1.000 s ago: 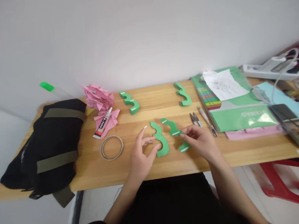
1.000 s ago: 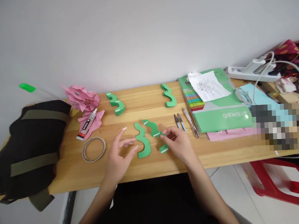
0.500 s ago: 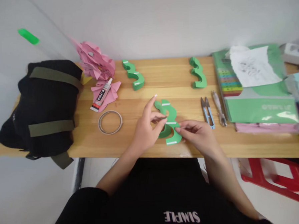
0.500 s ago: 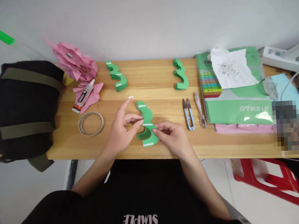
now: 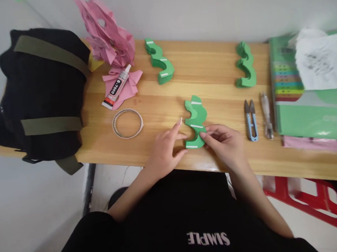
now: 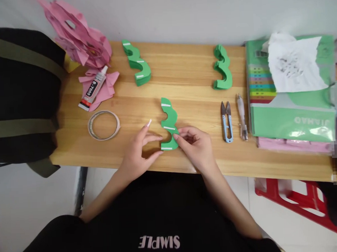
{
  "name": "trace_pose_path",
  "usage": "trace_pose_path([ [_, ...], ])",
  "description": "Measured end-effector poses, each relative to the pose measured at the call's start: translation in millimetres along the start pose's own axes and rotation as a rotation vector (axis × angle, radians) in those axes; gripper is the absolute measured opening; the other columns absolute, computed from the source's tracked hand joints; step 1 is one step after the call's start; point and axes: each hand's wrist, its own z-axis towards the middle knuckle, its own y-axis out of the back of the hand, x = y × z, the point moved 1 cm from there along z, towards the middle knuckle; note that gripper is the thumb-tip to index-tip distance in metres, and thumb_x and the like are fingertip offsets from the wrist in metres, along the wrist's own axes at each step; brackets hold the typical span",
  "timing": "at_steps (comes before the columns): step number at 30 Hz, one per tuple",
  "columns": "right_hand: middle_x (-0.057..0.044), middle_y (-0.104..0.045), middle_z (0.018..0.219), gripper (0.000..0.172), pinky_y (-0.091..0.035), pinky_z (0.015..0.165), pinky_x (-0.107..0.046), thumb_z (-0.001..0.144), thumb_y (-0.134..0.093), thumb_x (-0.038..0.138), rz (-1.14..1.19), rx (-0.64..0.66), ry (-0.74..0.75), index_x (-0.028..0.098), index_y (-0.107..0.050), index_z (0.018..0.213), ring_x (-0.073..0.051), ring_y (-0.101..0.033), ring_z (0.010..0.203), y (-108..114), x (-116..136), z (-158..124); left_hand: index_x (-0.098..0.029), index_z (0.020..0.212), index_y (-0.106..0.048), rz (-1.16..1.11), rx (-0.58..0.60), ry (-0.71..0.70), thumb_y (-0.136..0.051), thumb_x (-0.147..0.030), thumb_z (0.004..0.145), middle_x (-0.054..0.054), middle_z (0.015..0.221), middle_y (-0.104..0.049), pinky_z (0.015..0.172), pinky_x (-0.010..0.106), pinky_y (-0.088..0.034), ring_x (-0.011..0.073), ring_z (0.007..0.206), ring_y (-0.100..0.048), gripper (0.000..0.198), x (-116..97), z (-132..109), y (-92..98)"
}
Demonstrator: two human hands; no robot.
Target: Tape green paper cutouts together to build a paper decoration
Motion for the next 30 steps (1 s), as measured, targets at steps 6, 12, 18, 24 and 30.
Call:
trace_pose_path([
  [6,0.000,-0.068,0.065,0.026,-0.053,0.050,-0.027,0.066,-0.078,0.041,-0.043,-0.024,-0.002,0.021,-0.065,0.075,-0.011,-0.058,0.051,-0.8,-4.4,0.8,-0.026,0.154,-0.011,0.047,0.021,-0.059,-0.064,-0.018,0.089,0.004,0.104,-0.073,0.093,0.041,-0.047,0.0228,0.103,-0.066,0.084,2.0,2.6,-3.0],
  [12,0.000,-0.068,0.066,0.022,-0.054,0.052,-0.028,0.067,-0.078,0.036,-0.021,-0.041,-0.021,0.021,-0.066,0.077,-0.012,-0.060,0.053,-1.7,-6.3,-0.2,-0.027,0.154,-0.012,0.047,0.017,-0.063,-0.066,-0.016,0.088,0.003,0.103,-0.073,0.091,0.039,-0.048,0.0218,0.102,-0.065,0.086,2.2,3.0,-3.4],
  [18,-0.001,-0.068,0.066,0.022,-0.055,0.053,-0.030,0.069,-0.077,0.038,-0.081,-0.055,-0.012,0.021,-0.066,0.077,-0.014,-0.062,0.055,-2.8,-6.1,-1.4,-0.027,0.155,-0.011,0.037,0.040,-0.038,-0.064,-0.014,0.088,0.003,0.103,-0.073,0.093,0.039,-0.047,0.0217,0.104,-0.065,0.086,3.9,3.0,-4.2],
  [24,-0.001,-0.069,0.067,0.020,-0.055,0.053,-0.029,0.070,-0.076,0.037,-0.099,-0.062,0.003,0.021,-0.066,0.078,-0.015,-0.063,0.058,-3.0,-7.1,-1.4,-0.028,0.154,-0.012,0.039,0.031,-0.044,-0.063,-0.014,0.089,0.003,0.101,-0.073,0.092,0.039,-0.047,0.0214,0.102,-0.065,0.084,4.6,3.4,-3.7],
  [30,-0.001,-0.067,0.065,0.019,-0.053,0.051,-0.028,0.067,-0.077,0.034,-0.062,-0.082,-0.009,0.022,-0.067,0.078,-0.014,-0.061,0.056,-5.0,-6.5,-1.5,-0.026,0.155,-0.012,0.042,0.017,-0.070,-0.063,-0.013,0.089,0.003,0.102,-0.073,0.093,0.039,-0.048,0.0212,0.102,-0.064,0.084,4.3,2.9,-4.4],
])
